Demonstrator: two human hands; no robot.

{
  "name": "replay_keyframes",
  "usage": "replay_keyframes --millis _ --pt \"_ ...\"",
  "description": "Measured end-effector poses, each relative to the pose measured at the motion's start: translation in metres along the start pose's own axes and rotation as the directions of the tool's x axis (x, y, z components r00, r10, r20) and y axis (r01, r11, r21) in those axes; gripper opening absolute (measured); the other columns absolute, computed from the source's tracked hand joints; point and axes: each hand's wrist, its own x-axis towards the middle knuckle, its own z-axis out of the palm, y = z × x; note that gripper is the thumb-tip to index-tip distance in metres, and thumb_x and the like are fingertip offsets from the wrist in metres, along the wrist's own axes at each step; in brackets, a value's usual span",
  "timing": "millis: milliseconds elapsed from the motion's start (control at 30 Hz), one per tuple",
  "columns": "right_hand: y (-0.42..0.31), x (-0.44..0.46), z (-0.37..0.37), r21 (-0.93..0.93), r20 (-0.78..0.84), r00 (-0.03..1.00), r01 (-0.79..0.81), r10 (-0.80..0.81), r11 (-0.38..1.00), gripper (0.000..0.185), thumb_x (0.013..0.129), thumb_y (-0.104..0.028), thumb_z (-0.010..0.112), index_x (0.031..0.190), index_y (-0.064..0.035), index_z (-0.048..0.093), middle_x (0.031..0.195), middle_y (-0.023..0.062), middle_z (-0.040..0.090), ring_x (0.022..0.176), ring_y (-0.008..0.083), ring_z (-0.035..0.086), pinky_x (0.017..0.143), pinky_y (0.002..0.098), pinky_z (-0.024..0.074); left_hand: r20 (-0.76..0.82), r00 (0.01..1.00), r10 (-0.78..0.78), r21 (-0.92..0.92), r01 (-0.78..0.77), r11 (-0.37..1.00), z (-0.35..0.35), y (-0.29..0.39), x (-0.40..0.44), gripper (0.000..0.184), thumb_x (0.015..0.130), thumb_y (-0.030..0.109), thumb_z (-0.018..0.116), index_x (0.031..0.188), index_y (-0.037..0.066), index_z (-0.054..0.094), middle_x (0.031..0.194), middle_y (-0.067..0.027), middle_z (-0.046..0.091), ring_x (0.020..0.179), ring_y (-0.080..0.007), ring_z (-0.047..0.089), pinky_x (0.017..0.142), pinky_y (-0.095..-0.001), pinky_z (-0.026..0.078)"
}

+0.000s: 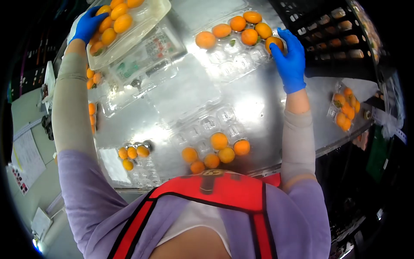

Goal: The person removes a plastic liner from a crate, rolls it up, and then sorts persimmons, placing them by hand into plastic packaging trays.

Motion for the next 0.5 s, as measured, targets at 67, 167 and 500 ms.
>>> replay_keyframes --millis 67,167,500 --pt "-0.001 0.000 0.000 -0.010 -0.004 1.000 -0.004 0.004 1.000 0.041 0.077 -0.013 0.070 0.116 -0.0069 0.060 0.120 0.0143 0.056 0.113 0.0283 0.052 0.097 0.0354 0.0401 -0.062 0.998 0.007 0.115 0.000 0.993 -0.005 0.023 -0.018 0.055 0.078 0.041 0.069 0.121 0.010 0.057 0.109 -0.0113 0.063 0.094 -0.0220 0.063 0.082 -0.0311 0.050" --pt "-0.001 0.004 0.008 -0.202 0.070 0.990 0.134 -0.122 0.970 0.046 0.072 -0.016 0.072 0.116 -0.0147 0.061 0.121 0.0123 0.056 0.114 0.0296 0.050 0.097 0.0363 0.0404 -0.242 0.959 0.151 -0.153 -0.192 0.969 -0.010 0.059 -0.043 0.053 0.076 0.027 0.068 0.122 0.005 0.054 0.113 -0.0120 0.060 0.100 -0.0217 0.059 0.087 -0.0308 0.047" --pt "-0.005 0.025 0.034 -0.488 0.302 0.924 0.362 -0.236 0.794 0.056 0.068 -0.021 0.073 0.121 -0.0146 0.055 0.127 0.0066 0.051 0.119 0.0302 0.046 0.097 0.0413 0.0385 -0.276 0.804 0.527 -0.481 -0.590 0.648 0.042 0.213 -0.234 0.057 0.070 0.012 0.075 0.123 0.007 0.054 0.120 -0.0110 0.057 0.111 -0.0228 0.054 0.096 -0.0353 0.042"
